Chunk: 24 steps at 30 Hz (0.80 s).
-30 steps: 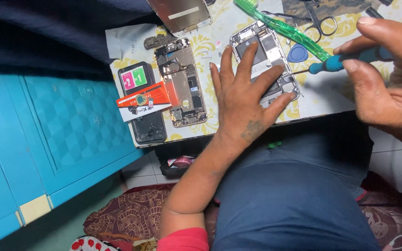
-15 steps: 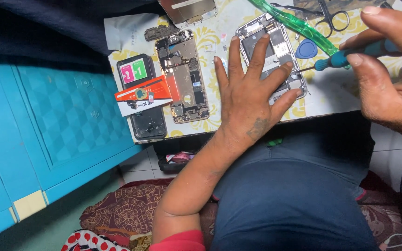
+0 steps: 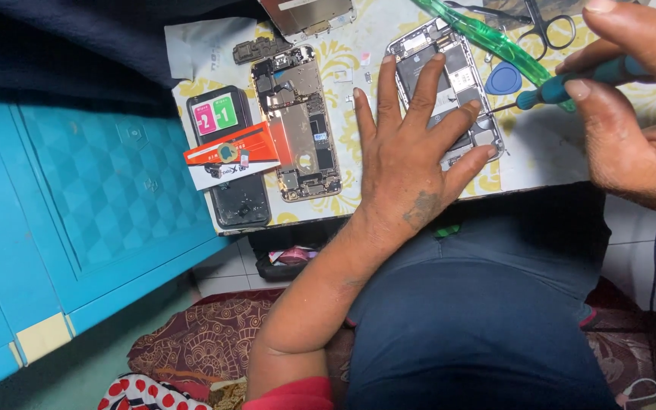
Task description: The person uses a blue screwdriver to unscrew and remove screws from the internal frame of a disassembled smartphone. They carefully place the removed screws on the table next to the device and other tools.
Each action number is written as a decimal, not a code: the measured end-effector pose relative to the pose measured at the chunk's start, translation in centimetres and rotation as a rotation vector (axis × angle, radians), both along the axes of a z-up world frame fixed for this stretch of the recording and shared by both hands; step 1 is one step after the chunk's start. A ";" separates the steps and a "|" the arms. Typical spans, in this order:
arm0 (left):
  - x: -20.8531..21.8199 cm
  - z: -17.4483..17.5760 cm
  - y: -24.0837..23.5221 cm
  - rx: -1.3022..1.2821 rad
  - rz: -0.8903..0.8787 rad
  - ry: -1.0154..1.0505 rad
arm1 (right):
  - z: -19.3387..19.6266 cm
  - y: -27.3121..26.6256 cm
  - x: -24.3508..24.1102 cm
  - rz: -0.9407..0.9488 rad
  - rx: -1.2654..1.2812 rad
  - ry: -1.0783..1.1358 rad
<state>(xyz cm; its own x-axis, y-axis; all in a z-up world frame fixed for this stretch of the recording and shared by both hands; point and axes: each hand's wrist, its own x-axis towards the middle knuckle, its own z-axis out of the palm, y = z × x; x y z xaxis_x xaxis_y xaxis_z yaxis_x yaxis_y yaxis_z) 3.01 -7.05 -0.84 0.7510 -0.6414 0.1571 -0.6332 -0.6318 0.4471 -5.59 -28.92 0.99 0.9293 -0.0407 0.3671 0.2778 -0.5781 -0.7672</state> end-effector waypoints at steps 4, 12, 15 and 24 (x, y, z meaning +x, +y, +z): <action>0.0 -0.1 0.0 0.009 0.006 0.006 | 0.4 -0.3 0.2 0.026 -0.049 -0.017; -0.1 -0.2 0.0 -0.014 0.002 0.003 | 0.1 -1.0 0.3 0.025 -0.207 -0.058; -0.1 -0.2 0.0 -0.017 0.002 0.000 | 0.2 -0.6 0.2 0.007 -0.177 -0.040; 0.0 -0.4 0.1 -0.021 -0.005 0.021 | 0.6 -0.7 0.5 0.031 -0.204 -0.030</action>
<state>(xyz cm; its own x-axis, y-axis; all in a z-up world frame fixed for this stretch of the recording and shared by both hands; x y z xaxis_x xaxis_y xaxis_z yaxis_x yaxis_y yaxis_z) 3.01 -6.92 -1.20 0.7509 -0.6420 0.1548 -0.6268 -0.6190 0.4732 -5.09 -29.66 1.62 0.9174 0.0657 0.3925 0.3188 -0.7117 -0.6260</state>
